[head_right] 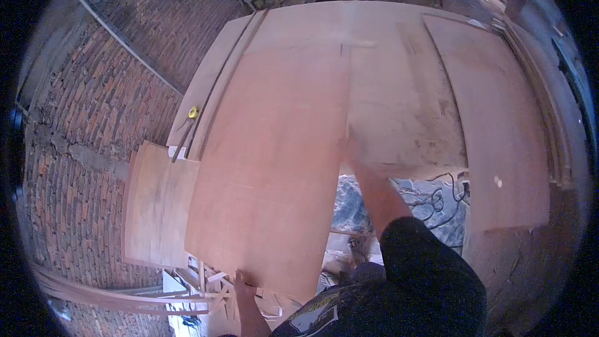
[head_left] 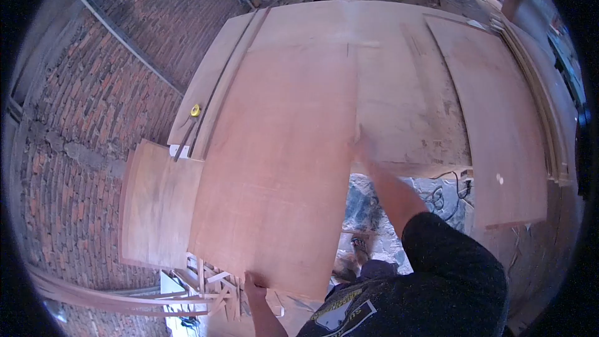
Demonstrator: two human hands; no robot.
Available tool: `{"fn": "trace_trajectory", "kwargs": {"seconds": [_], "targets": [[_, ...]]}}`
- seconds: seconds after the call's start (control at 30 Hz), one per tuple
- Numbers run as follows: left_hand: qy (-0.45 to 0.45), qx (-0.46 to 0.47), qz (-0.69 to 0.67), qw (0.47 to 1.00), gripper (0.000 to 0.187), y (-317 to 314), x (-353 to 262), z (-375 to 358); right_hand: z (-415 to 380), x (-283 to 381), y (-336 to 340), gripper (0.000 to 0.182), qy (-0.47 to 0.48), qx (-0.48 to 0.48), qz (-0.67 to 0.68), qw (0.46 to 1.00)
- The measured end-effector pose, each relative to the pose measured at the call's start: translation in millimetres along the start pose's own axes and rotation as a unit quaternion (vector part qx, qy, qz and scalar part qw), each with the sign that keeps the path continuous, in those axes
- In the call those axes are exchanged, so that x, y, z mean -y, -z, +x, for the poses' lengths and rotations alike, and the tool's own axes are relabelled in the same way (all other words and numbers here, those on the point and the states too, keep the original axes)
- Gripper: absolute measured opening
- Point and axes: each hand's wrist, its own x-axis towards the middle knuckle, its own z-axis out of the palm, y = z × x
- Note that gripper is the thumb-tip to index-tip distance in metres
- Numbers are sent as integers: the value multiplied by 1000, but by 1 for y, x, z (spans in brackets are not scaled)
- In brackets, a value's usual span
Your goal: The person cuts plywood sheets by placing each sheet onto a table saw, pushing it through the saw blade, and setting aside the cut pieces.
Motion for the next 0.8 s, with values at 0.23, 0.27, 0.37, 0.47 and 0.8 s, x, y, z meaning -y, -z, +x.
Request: {"fn": "trace_trajectory", "kwargs": {"seconds": [0.23, 0.27, 0.37, 0.47, 0.8], "targets": [[93, -8, 66, 993, 80, -11, 28, -53, -273, -9, 85, 56, -74, 238, 93, 964], [105, 9, 84, 991, 80, -10, 36, -59, -315, -29, 72, 55, -34, 304, 92, 947], [128, 52, 125, 982, 77, -7, 51, -70, -389, -20, 91, 56, -137, 509, 230, 818], [131, 117, 96, 980, 67, -11, 52, -73, -414, 19, 101, 60, -351, 544, 336, 684], [170, 121, 90, 974, 58, -32, 38, -70, -426, 65, 98, 57, -400, 425, 412, 700]]}}
